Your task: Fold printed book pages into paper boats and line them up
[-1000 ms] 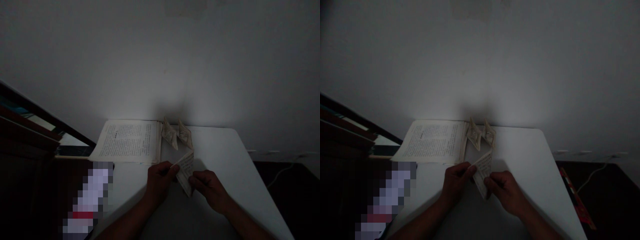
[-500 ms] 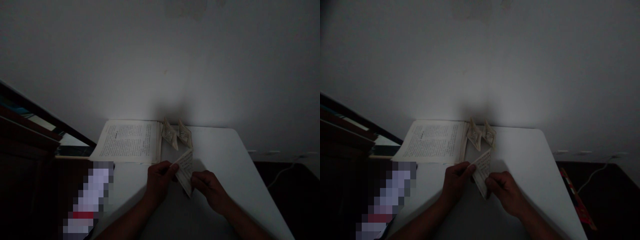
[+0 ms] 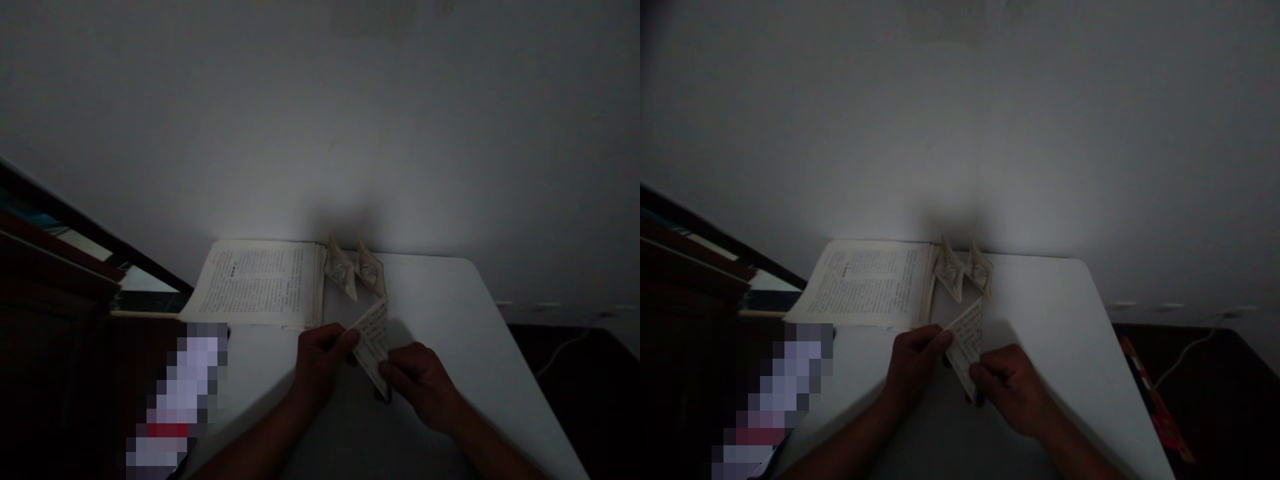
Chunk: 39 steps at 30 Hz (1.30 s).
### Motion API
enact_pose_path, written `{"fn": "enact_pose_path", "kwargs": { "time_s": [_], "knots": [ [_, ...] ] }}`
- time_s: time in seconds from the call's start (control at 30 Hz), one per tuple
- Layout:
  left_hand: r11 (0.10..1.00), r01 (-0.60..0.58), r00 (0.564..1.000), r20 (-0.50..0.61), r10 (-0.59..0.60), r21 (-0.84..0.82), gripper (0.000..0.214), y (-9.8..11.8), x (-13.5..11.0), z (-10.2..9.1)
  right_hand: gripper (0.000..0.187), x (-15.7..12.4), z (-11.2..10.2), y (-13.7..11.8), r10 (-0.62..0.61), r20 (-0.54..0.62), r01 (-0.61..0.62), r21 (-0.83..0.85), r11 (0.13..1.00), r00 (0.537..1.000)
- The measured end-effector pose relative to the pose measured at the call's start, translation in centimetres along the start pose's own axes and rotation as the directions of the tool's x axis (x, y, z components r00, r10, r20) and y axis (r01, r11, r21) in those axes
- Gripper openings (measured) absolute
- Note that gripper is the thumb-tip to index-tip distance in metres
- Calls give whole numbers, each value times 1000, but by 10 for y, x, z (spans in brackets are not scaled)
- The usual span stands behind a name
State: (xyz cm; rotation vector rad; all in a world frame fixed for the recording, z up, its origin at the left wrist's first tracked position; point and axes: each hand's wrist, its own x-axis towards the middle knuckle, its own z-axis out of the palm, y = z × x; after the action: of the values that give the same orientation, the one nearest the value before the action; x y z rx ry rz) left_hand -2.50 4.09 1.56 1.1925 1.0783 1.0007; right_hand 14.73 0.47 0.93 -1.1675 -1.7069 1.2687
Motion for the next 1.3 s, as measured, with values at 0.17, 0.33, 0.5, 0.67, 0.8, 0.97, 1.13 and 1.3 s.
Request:
{"fn": "enact_pose_path", "kwargs": {
  "time_s": [0.17, 0.33, 0.5, 0.67, 0.8, 0.97, 1.13, 1.3],
  "knots": [
    [999, 22, 998, -51, -23, -23, 35, -2, 1, -1, 44, 0, 1, 0, 7, 37, -7, -18, 1000, 999],
    [999, 20, 997, -71, -23, -42, 34, -3, 1, -2, 43, 0, 2, -1, -8, 76, 14, -76, 997, 997],
    [999, 30, 997, -69, -33, -33, 36, 0, 1, -2, 37, 0, 2, -3, 15, 56, -8, -107, 994, 998],
    [999, 32, 998, -58, -34, -40, 38, 1, 0, -1, 38, 0, 2, -8, 49, 49, -45, -82, 996, 998],
    [998, 25, 997, -67, -28, -55, 37, -2, 0, -2, 37, -1, 3, -7, 46, 37, -43, -77, 996, 998],
    [998, 22, 995, -96, -27, -51, 35, -2, 1, -3, 33, -3, 4, -3, 6, 59, -1, -87, 996, 998],
    [998, 15, 997, -81, -20, -61, 36, -5, 2, -4, 31, -3, 3, -7, 11, 53, -6, -87, 996, 999],
    [997, 22, 996, -80, -28, -78, 36, -8, 1, -5, 33, -3, 3, -8, 27, 63, -22, -81, 996, 998]
  ]
}}
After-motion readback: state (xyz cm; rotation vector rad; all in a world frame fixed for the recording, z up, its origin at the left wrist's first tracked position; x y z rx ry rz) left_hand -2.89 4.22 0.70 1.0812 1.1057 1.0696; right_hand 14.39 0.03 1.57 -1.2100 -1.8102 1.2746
